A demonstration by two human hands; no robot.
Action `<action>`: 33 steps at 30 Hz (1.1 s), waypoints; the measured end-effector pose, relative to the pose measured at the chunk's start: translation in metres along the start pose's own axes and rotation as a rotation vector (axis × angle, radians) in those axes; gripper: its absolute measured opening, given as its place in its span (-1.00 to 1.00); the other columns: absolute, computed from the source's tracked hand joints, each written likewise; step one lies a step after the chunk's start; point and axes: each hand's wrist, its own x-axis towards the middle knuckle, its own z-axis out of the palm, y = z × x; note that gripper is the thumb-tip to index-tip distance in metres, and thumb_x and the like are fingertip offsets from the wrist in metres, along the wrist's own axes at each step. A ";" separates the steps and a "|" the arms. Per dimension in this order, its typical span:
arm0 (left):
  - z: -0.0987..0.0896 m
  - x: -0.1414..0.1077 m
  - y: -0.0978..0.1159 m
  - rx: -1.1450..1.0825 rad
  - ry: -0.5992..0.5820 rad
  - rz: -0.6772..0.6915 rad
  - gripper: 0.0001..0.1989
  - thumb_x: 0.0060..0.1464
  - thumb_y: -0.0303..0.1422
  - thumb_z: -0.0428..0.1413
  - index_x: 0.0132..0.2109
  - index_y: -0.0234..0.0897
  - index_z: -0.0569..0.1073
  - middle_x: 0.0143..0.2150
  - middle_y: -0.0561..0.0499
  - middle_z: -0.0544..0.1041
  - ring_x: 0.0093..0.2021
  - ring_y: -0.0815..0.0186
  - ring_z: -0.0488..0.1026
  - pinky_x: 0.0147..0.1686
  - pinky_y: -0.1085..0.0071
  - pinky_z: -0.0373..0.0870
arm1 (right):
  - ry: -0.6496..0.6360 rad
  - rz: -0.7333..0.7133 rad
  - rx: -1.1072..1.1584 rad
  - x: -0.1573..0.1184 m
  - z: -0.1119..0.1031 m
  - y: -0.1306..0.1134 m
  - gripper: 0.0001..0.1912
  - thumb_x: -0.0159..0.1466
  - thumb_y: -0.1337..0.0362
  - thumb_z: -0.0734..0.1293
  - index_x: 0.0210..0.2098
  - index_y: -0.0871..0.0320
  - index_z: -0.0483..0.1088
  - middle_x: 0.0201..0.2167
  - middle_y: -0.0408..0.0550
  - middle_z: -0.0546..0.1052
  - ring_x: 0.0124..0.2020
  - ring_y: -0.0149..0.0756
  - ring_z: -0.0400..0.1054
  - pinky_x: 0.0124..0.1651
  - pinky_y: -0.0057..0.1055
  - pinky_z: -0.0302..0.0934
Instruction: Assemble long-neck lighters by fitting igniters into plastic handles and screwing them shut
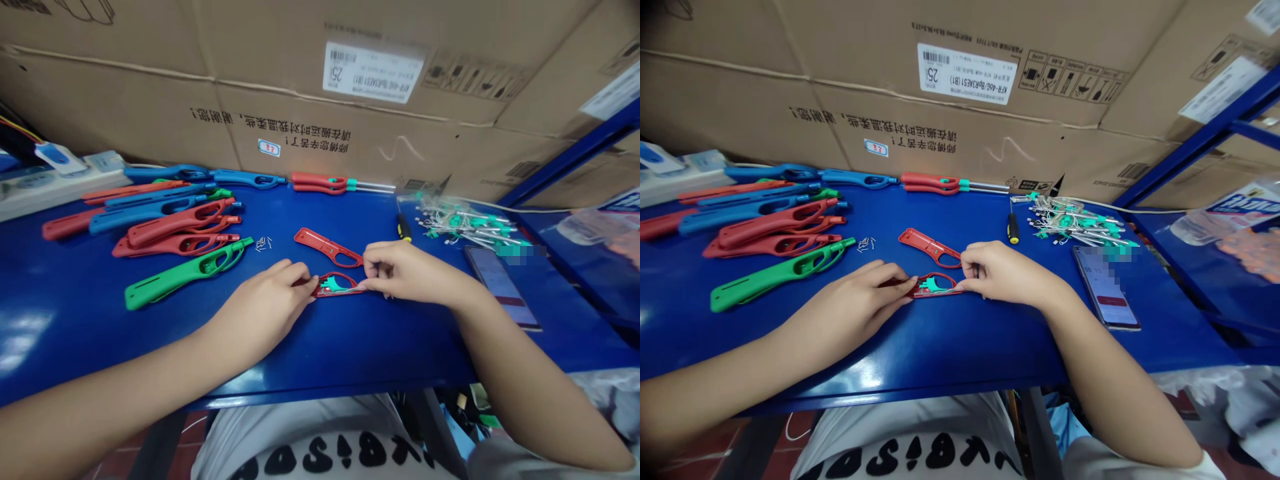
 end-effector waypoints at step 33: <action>0.011 0.002 -0.011 -0.163 0.089 0.073 -0.73 0.36 -0.36 0.01 0.07 -0.27 0.54 -0.07 -0.12 0.51 -0.07 0.14 0.43 -0.08 0.17 0.46 | 0.654 0.257 -0.283 0.005 -0.019 0.036 -0.61 0.22 0.39 0.27 0.04 0.15 0.39 -0.22 -0.01 0.51 -0.40 -0.31 0.37 -0.26 -0.35 0.25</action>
